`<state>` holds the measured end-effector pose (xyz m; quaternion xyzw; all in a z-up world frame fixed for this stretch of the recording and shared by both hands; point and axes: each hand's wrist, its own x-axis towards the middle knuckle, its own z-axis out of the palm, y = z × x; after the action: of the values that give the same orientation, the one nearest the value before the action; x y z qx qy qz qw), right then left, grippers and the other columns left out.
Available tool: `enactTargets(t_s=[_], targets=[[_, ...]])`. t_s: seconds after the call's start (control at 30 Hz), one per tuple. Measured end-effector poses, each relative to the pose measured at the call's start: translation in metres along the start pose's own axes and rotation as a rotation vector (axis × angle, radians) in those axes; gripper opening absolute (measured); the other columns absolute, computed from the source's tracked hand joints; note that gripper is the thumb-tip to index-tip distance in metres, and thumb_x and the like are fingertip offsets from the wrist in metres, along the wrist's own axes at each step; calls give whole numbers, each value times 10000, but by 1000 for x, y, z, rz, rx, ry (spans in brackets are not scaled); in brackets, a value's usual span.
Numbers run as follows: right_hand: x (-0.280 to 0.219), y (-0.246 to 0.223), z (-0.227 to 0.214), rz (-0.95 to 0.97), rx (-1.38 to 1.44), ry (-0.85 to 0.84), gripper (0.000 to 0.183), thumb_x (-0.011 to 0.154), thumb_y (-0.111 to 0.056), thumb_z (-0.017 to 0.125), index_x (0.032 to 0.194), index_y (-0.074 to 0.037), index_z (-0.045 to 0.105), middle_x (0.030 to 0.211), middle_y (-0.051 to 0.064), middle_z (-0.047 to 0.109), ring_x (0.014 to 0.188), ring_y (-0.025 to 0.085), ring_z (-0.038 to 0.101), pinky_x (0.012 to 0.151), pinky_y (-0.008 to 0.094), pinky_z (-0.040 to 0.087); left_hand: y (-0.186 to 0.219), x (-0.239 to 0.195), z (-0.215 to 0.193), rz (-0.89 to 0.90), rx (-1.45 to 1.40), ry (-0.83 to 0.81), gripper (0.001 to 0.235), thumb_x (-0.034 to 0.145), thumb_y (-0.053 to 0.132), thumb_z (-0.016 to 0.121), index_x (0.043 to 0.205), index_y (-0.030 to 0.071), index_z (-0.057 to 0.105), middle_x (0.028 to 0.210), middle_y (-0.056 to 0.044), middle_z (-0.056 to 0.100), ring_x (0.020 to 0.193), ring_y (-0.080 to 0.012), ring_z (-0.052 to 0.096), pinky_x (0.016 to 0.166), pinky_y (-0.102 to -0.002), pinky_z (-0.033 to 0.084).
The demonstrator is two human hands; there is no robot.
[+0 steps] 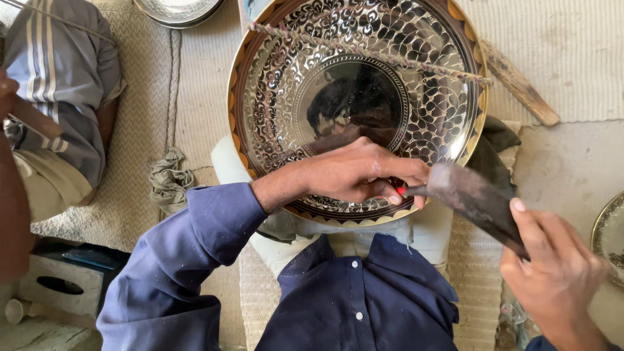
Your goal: The person uses a small metal punch and a wooden mallet to hammer decorative indentations into a large silver-colored metal plate. The plate is held steady on the lap while the person repeatedly strikes the punch to create a patterned surface.
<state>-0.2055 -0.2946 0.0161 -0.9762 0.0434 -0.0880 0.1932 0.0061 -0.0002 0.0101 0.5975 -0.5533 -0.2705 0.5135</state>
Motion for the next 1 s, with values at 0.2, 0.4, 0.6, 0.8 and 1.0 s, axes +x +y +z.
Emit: enactTargets(t_s=[0.2,0.4,0.6,0.8,1.0], targets=[[-15,-2,52,169,840,180,806,994,19,788,1526,22,183,1088,131,632,880,147,643,814,263,577,14,-1,9,-209,-162,277,547,943,-19,721,1428,144,527,1138,24,794,1011,-124,794,810,-293,636],[-16,-1,119,122,861,265,699,975,62,749,1476,-18,268,1010,145,621,846,188,623,799,288,550,24,0,15,-406,-84,267,513,902,75,776,1363,103,553,1121,-8,805,737,-151,727,674,-298,553],[-1,6,59,178,946,281,788,926,33,729,1498,13,188,1047,98,624,764,156,660,720,266,576,22,1,17,-226,-166,259,473,980,85,742,1407,87,537,1182,-28,775,1095,-163,781,917,-306,664],[20,-11,0,164,859,165,148,1059,75,686,1094,-6,568,955,95,645,770,162,662,761,274,572,21,0,18,-195,-153,233,483,991,63,735,1431,82,537,1195,-27,775,1150,-189,776,979,-328,654],[49,-18,-25,-158,213,-39,429,815,30,774,1223,-19,650,910,127,698,756,220,674,691,354,555,21,2,17,-150,-82,218,532,999,32,707,1482,61,488,1267,-46,748,1254,-226,721,1055,-347,627]])
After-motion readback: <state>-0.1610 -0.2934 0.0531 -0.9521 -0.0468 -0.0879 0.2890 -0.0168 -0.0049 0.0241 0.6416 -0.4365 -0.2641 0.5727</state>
